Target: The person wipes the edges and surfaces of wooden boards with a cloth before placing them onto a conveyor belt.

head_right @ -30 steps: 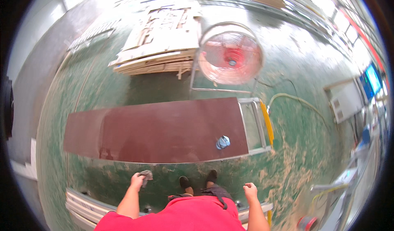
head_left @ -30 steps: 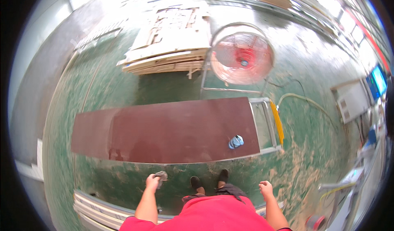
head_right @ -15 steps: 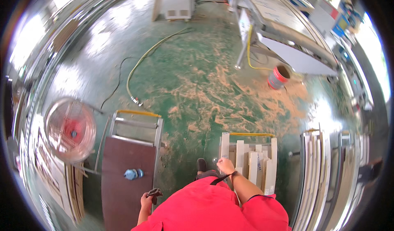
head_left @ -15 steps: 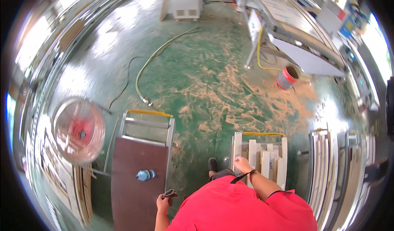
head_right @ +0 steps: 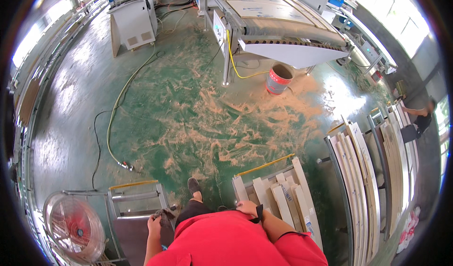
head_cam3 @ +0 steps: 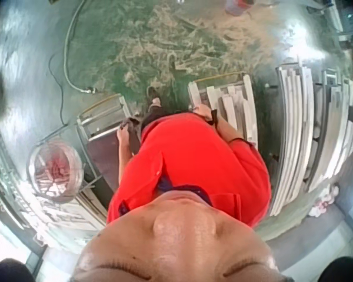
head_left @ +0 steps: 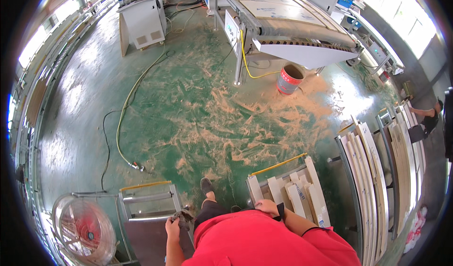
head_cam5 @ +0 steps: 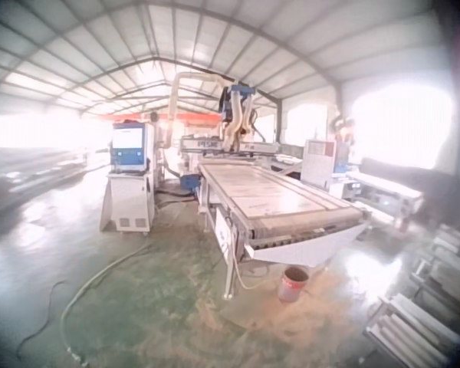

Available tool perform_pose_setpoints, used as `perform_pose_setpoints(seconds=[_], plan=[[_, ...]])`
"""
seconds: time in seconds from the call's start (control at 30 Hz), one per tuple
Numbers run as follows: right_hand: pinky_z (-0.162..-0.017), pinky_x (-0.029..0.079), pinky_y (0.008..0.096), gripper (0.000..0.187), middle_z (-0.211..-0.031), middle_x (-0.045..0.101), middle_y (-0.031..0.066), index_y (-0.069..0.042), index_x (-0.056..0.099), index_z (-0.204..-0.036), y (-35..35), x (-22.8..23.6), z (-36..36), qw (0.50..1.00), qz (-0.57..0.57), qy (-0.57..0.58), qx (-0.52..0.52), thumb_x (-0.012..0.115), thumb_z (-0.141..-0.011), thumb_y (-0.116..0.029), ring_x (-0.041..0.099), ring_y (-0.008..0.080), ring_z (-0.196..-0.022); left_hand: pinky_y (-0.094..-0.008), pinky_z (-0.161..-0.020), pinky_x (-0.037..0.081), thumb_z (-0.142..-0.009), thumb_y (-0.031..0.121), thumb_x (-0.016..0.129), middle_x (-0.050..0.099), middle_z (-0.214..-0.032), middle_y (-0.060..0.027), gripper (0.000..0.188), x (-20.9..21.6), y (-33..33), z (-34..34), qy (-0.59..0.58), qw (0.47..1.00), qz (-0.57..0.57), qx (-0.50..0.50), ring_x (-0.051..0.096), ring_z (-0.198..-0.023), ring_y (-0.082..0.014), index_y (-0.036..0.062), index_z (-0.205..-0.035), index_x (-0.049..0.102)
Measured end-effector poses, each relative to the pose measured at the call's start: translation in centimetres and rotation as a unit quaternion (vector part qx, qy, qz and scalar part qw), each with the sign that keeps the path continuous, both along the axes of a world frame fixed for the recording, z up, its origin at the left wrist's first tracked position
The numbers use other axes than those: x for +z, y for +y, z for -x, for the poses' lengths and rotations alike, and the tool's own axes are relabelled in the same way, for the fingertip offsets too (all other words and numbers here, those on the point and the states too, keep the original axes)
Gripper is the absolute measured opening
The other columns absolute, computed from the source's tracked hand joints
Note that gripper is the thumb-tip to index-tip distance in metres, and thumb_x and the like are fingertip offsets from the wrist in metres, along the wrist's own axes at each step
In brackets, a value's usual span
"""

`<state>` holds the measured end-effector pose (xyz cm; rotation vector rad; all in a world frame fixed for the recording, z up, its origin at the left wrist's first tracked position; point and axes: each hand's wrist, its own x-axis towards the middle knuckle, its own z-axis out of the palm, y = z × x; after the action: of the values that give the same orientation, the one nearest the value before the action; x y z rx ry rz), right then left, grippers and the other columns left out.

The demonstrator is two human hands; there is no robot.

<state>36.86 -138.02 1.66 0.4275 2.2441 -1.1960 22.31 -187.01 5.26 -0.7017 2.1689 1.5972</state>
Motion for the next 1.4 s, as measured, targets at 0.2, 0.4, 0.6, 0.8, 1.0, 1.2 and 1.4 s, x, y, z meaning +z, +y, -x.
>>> perform_pose_setpoints(seconds=[0.2, 0.4, 0.6, 0.8, 1.0, 1.2, 1.4], plan=[[-0.078, 0.055, 0.0397, 0.035, -0.1, 0.073, 0.017, -0.004, 0.071, -0.111, 5.3, -3.1, 5.7, 0.994, -0.059, -0.06, -0.066, 0.064, -0.086, -0.029, 0.07, 0.0284, -0.09, -0.0275, -0.069, 0.044, -0.089, 0.012, 0.065, 0.061, -0.085, -0.0009, 0.012, 4.1, 8.6, 19.7, 0.036, 0.996, -0.074, -0.038, 0.053, -0.078, -0.0096, 0.0007, -0.094, 0.064], [-0.073, 0.054, 0.0335, 0.03, -0.089, 0.072, 0.0105, -0.001, 0.068, -0.111, 12.7, 10.0, 20.9, 0.908, 0.0, 0.063, -0.413, 0.062, -0.087, -0.018, 0.068, 0.0189, -0.081, -0.0326, -0.085, 0.051, -0.093, 0.018, 0.063, 0.068, -0.106, -0.0069, 0.024, 12.3, 23.6, 36.8, -0.012, 0.97, -0.207, -0.127, 0.066, -0.095, -0.0173, 0.0003, -0.11, 0.063], [-0.075, 0.05, 0.0256, 0.027, -0.094, 0.067, 0.0039, 0.0, 0.063, -0.12, 20.0, 21.4, 33.9, 0.824, 0.187, 0.214, -0.49, 0.059, -0.096, -0.013, 0.062, 0.0122, -0.081, -0.0326, -0.083, 0.053, -0.096, 0.013, 0.06, 0.068, -0.105, -0.0044, 0.023, 19.3, 44.2, 46.5, -0.029, 0.92, -0.318, -0.229, 0.066, -0.092, -0.0149, 0.0044, -0.118, 0.061], [-0.088, 0.047, 0.0283, 0.04, -0.117, 0.061, 0.0049, -0.004, 0.053, -0.134, 28.8, 23.0, 46.6, 0.816, 0.305, 0.297, -0.392, 0.061, -0.096, -0.013, 0.058, 0.0125, -0.101, -0.0344, -0.085, 0.053, -0.096, 0.008, 0.057, 0.069, -0.107, -0.0066, 0.025, 21.1, 59.0, 49.3, -0.053, 0.894, -0.318, -0.311, 0.066, -0.096, -0.0188, 0.0022, -0.12, 0.062], [-0.083, 0.054, 0.0307, 0.044, -0.107, 0.067, 0.0044, -0.005, 0.056, -0.129, 37.5, 24.5, 52.4, 0.902, 0.227, 0.249, -0.27, 0.065, -0.087, 0.005, 0.064, 0.0145, -0.095, -0.0266, -0.08, 0.046, -0.098, 0.009, 0.059, 0.065, -0.097, -0.001, 0.011, 23.0, 68.8, 51.8, -0.034, 0.848, -0.266, -0.458, 0.059, -0.088, -0.0101, 0.0056, -0.109, 0.062], [-0.073, 0.054, 0.0254, 0.032, -0.095, 0.069, 0.0048, 0.0, 0.063, -0.113, 39.1, 23.4, 55.5, 0.831, 0.283, 0.276, -0.391, 0.053, -0.085, 0.014, 0.065, 0.0104, -0.085, -0.0294, -0.087, 0.048, -0.096, 0.009, 0.062, 0.065, -0.101, -0.0043, 0.022, 23.3, 72.3, 55.0, -0.029, 0.856, -0.168, -0.488, 0.061, -0.091, -0.0122, 0.0025, -0.117, 0.059], [-0.068, 0.052, 0.0308, 0.034, -0.092, 0.067, 0.0119, -0.004, 0.068, -0.107, 38.9, 23.5, 59.0, 0.877, 0.002, 0.345, -0.336, 0.061, -0.075, 0.005, 0.066, 0.0222, -0.076, -0.0417, -0.099, 0.046, -0.085, 0.028, 0.074, 0.052, -0.13, -0.0198, 0.056, 21.5, 71.4, 58.4, 0.263, 0.78, 0.02, -0.567, 0.057, -0.115, -0.0348, 0.0055, -0.131, 0.05]])
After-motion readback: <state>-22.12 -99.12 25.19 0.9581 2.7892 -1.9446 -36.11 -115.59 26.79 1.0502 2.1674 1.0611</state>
